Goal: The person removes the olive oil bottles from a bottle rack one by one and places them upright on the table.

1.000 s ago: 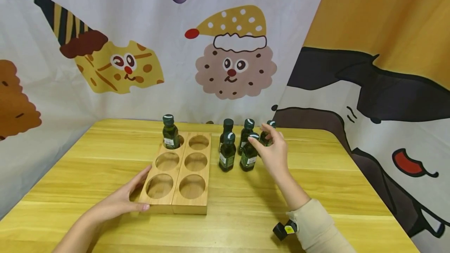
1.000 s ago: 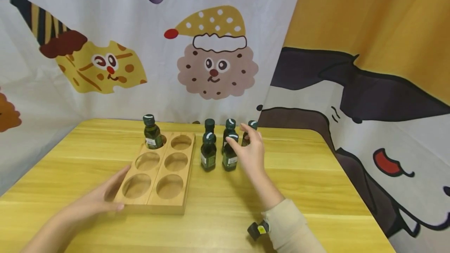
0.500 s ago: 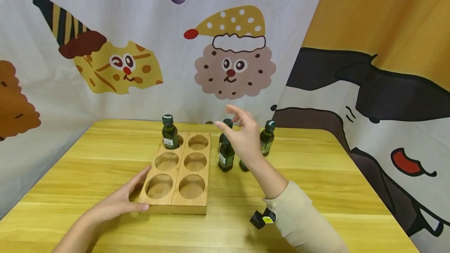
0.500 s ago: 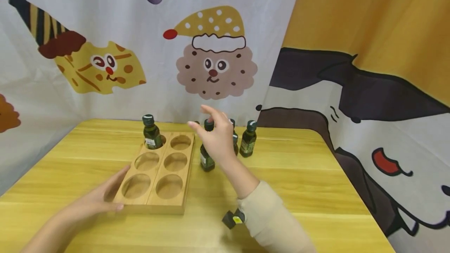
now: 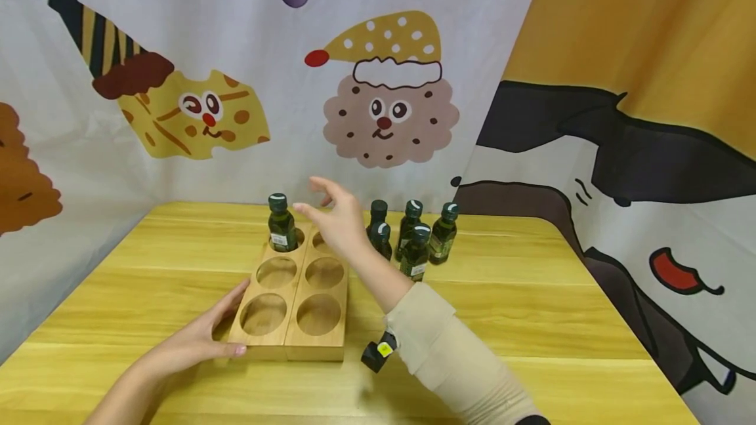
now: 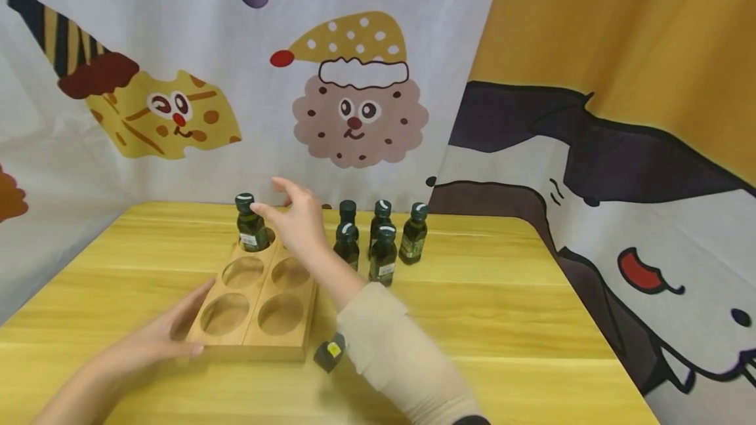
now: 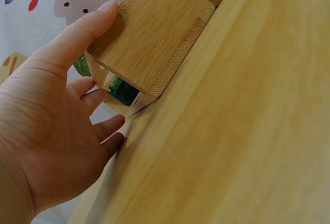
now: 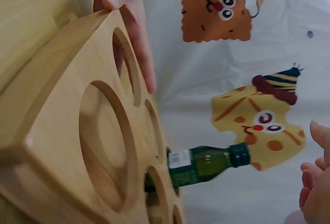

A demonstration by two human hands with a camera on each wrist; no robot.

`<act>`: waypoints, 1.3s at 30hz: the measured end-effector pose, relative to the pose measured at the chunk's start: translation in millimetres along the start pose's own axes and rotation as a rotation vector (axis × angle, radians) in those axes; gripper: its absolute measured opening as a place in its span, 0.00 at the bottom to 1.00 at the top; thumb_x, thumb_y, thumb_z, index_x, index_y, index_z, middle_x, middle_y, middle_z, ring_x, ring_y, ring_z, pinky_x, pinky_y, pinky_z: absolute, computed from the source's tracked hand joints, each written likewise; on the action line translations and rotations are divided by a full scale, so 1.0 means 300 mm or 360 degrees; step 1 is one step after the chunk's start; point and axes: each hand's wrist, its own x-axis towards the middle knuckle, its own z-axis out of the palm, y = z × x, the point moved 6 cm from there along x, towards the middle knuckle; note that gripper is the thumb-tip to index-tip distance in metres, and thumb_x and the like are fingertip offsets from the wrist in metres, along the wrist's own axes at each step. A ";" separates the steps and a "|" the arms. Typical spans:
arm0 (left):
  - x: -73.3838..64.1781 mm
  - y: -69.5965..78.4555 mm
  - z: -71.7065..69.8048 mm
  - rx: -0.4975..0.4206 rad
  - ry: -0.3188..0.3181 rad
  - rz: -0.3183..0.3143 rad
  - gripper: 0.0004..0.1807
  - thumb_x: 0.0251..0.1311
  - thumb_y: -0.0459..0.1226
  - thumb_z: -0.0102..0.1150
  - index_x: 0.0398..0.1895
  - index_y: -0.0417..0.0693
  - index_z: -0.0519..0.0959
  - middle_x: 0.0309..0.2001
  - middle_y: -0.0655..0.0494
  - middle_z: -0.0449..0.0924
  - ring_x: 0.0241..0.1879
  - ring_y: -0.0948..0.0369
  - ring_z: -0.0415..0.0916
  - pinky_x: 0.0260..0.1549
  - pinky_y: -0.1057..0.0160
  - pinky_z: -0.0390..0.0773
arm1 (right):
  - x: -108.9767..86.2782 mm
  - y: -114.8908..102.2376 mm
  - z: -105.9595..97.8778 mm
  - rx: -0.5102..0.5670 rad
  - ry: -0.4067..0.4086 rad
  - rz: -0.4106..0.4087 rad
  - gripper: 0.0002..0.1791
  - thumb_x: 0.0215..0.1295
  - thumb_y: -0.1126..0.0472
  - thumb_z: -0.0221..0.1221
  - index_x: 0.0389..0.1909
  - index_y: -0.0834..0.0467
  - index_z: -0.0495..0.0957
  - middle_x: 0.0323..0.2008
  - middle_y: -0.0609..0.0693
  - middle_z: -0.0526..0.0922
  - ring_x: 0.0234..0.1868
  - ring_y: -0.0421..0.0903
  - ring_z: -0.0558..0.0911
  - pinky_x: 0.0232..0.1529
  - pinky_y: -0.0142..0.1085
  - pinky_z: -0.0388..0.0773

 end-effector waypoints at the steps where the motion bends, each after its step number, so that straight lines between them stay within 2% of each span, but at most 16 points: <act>1: -0.001 0.001 0.000 0.0001 0.0002 -0.0001 0.55 0.53 0.33 0.67 0.77 0.48 0.40 0.70 0.30 0.48 0.64 0.33 0.50 0.53 0.25 0.47 | 0.006 0.006 0.017 0.0012 -0.0010 0.0027 0.29 0.57 0.51 0.68 0.61 0.51 0.75 0.51 0.42 0.80 0.39 0.39 0.74 0.27 0.32 0.75; 6: -0.001 0.003 0.000 -0.0004 -0.0002 0.0016 0.55 0.53 0.32 0.67 0.77 0.47 0.40 0.70 0.30 0.49 0.64 0.33 0.50 0.52 0.24 0.47 | 0.029 0.039 0.093 0.0026 -0.0044 0.0107 0.29 0.57 0.51 0.67 0.61 0.49 0.75 0.51 0.40 0.79 0.39 0.38 0.73 0.27 0.31 0.74; 10: 0.001 -0.006 -0.001 -0.0007 -0.0006 -0.0014 0.55 0.53 0.33 0.67 0.77 0.48 0.39 0.70 0.31 0.48 0.64 0.35 0.50 0.53 0.24 0.47 | 0.045 0.069 0.146 0.0045 -0.0059 0.0153 0.29 0.58 0.51 0.67 0.62 0.48 0.74 0.53 0.39 0.78 0.42 0.38 0.73 0.29 0.31 0.76; 12: 0.002 -0.012 -0.003 -0.0004 -0.0005 -0.0025 0.55 0.54 0.33 0.66 0.77 0.49 0.39 0.71 0.32 0.49 0.66 0.44 0.52 0.54 0.25 0.47 | 0.052 0.085 0.167 0.0043 -0.0061 0.0179 0.29 0.59 0.51 0.66 0.62 0.48 0.74 0.54 0.39 0.77 0.44 0.39 0.74 0.30 0.31 0.76; 16: 0.004 -0.017 -0.006 -0.0004 -0.0001 -0.0012 0.54 0.54 0.34 0.66 0.77 0.51 0.40 0.70 0.33 0.50 0.62 0.71 0.55 0.55 0.26 0.46 | 0.067 0.112 0.203 0.0042 -0.0054 0.0214 0.29 0.60 0.51 0.65 0.63 0.48 0.73 0.56 0.38 0.76 0.47 0.42 0.75 0.32 0.31 0.75; 18: 0.004 -0.018 -0.007 -0.0006 0.0000 -0.0019 0.54 0.54 0.34 0.66 0.77 0.53 0.40 0.71 0.34 0.50 0.60 0.75 0.55 0.55 0.27 0.47 | 0.074 0.126 0.219 0.0058 -0.0045 0.0226 0.29 0.60 0.52 0.65 0.63 0.48 0.73 0.56 0.38 0.76 0.46 0.43 0.75 0.31 0.30 0.74; 22: 0.003 -0.017 -0.004 0.0023 -0.0003 -0.0014 0.55 0.54 0.34 0.66 0.77 0.56 0.40 0.70 0.34 0.50 0.65 0.54 0.55 0.55 0.28 0.50 | 0.085 0.145 0.245 0.0070 -0.0026 0.0233 0.28 0.61 0.53 0.65 0.63 0.50 0.73 0.55 0.40 0.77 0.41 0.42 0.75 0.27 0.29 0.72; 24: 0.003 -0.017 -0.003 0.0024 -0.0001 -0.0010 0.55 0.54 0.34 0.66 0.77 0.54 0.40 0.70 0.33 0.50 0.65 0.55 0.55 0.55 0.27 0.49 | 0.089 0.152 0.255 0.0060 -0.0029 0.0247 0.27 0.61 0.54 0.64 0.63 0.50 0.74 0.54 0.41 0.78 0.38 0.40 0.74 0.26 0.29 0.71; 27: 0.003 -0.006 -0.003 0.0008 -0.0001 0.0010 0.55 0.53 0.33 0.67 0.77 0.53 0.40 0.70 0.32 0.50 0.66 0.48 0.54 0.54 0.26 0.48 | 0.096 0.154 0.263 0.0041 -0.0022 0.0245 0.25 0.62 0.55 0.64 0.61 0.52 0.75 0.52 0.43 0.80 0.35 0.37 0.72 0.26 0.29 0.70; 29: 0.002 -0.001 -0.002 -0.0009 -0.0002 0.0012 0.55 0.53 0.32 0.67 0.77 0.53 0.40 0.69 0.31 0.51 0.65 0.51 0.54 0.53 0.25 0.47 | 0.096 0.155 0.268 0.0030 -0.0016 0.0247 0.24 0.63 0.56 0.63 0.60 0.52 0.76 0.50 0.44 0.80 0.33 0.37 0.71 0.25 0.29 0.69; 31: 0.001 0.003 0.000 -0.0015 -0.0006 0.0016 0.55 0.52 0.32 0.67 0.77 0.54 0.41 0.69 0.31 0.51 0.65 0.42 0.52 0.53 0.25 0.48 | 0.094 0.155 0.272 0.0007 0.0007 0.0247 0.22 0.63 0.57 0.63 0.59 0.52 0.77 0.49 0.43 0.81 0.31 0.37 0.71 0.24 0.29 0.68; 34: 0.001 0.000 -0.001 -0.0021 -0.0003 0.0011 0.55 0.52 0.32 0.67 0.77 0.54 0.41 0.69 0.31 0.51 0.65 0.42 0.52 0.53 0.25 0.47 | 0.091 0.155 0.278 -0.0024 0.0044 0.0261 0.22 0.63 0.57 0.63 0.58 0.50 0.78 0.47 0.41 0.81 0.28 0.37 0.70 0.21 0.29 0.67; 37: 0.003 0.003 0.000 -0.0033 -0.0009 0.0012 0.56 0.52 0.31 0.67 0.77 0.53 0.40 0.69 0.29 0.51 0.64 0.34 0.48 0.52 0.24 0.46 | 0.089 0.152 0.282 -0.0042 0.0081 0.0259 0.21 0.62 0.57 0.64 0.56 0.50 0.78 0.45 0.41 0.81 0.27 0.37 0.70 0.21 0.28 0.67; 39: 0.004 0.005 0.001 -0.0035 -0.0012 0.0015 0.56 0.52 0.31 0.67 0.77 0.52 0.40 0.69 0.29 0.50 0.64 0.33 0.47 0.52 0.24 0.45 | 0.090 0.152 0.286 -0.0054 0.0093 0.0253 0.20 0.62 0.57 0.64 0.56 0.51 0.78 0.45 0.41 0.81 0.26 0.37 0.69 0.21 0.28 0.66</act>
